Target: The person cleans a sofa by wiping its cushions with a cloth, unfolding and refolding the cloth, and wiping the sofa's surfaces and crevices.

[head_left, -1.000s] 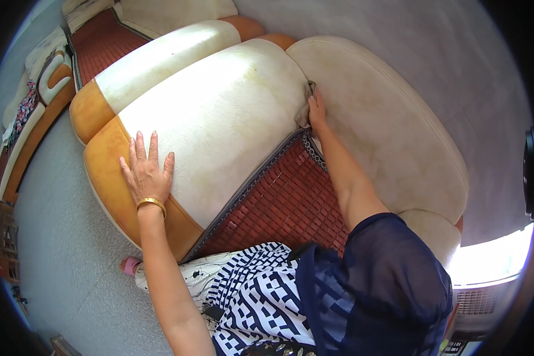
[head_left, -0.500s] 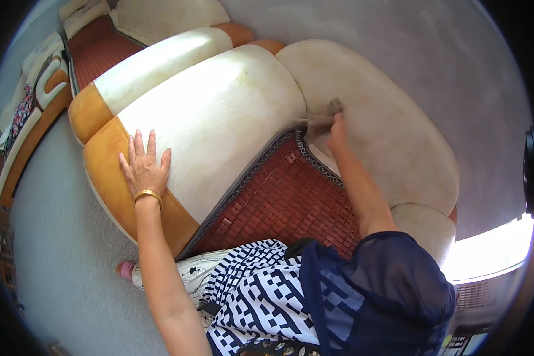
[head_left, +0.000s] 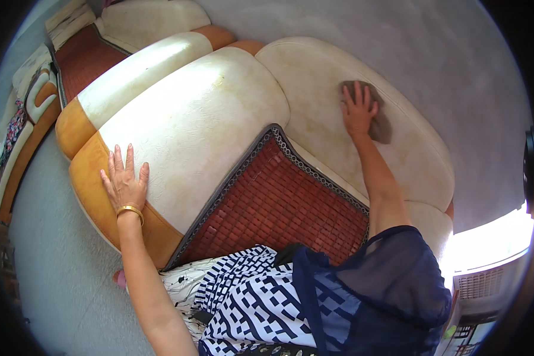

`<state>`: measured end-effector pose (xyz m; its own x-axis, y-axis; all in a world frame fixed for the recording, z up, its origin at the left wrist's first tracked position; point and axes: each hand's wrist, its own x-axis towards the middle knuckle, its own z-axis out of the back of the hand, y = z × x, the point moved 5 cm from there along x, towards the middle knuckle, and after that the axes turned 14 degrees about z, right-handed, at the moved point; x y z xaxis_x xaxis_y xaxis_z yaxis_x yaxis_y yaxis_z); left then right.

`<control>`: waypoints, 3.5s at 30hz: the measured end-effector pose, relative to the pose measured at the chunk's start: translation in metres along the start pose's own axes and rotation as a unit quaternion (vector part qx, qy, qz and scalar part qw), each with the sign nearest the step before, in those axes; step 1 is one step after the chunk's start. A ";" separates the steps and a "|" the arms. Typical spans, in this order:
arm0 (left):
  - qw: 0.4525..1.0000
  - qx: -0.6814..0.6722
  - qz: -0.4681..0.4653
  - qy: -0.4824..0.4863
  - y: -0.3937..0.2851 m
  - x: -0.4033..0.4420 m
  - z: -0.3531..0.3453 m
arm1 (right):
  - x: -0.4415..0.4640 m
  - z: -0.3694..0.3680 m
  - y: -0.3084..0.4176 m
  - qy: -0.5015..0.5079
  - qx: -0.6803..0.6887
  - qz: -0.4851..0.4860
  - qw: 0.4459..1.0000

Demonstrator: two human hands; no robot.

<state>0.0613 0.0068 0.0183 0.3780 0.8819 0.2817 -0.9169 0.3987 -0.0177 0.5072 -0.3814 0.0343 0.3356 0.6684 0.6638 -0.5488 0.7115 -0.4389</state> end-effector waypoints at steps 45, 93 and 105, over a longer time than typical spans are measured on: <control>0.999 0.001 -0.015 -0.028 0.002 0.001 -0.004 | 0.061 -0.039 0.019 -0.129 0.171 0.144 0.966; 1.000 -0.009 -0.005 -0.003 -0.001 -0.001 0.004 | -0.109 0.025 -0.350 0.317 0.007 -0.357 0.879; 0.999 -0.045 -0.012 -0.023 0.002 -0.002 0.003 | 0.087 -0.023 -0.156 0.245 0.144 -0.166 0.944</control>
<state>0.0585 0.0052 0.0207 0.3923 0.8601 0.3260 -0.8915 0.4428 -0.0955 0.6397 -0.4291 0.1472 0.8008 0.4891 0.3457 -0.5131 0.8580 -0.0252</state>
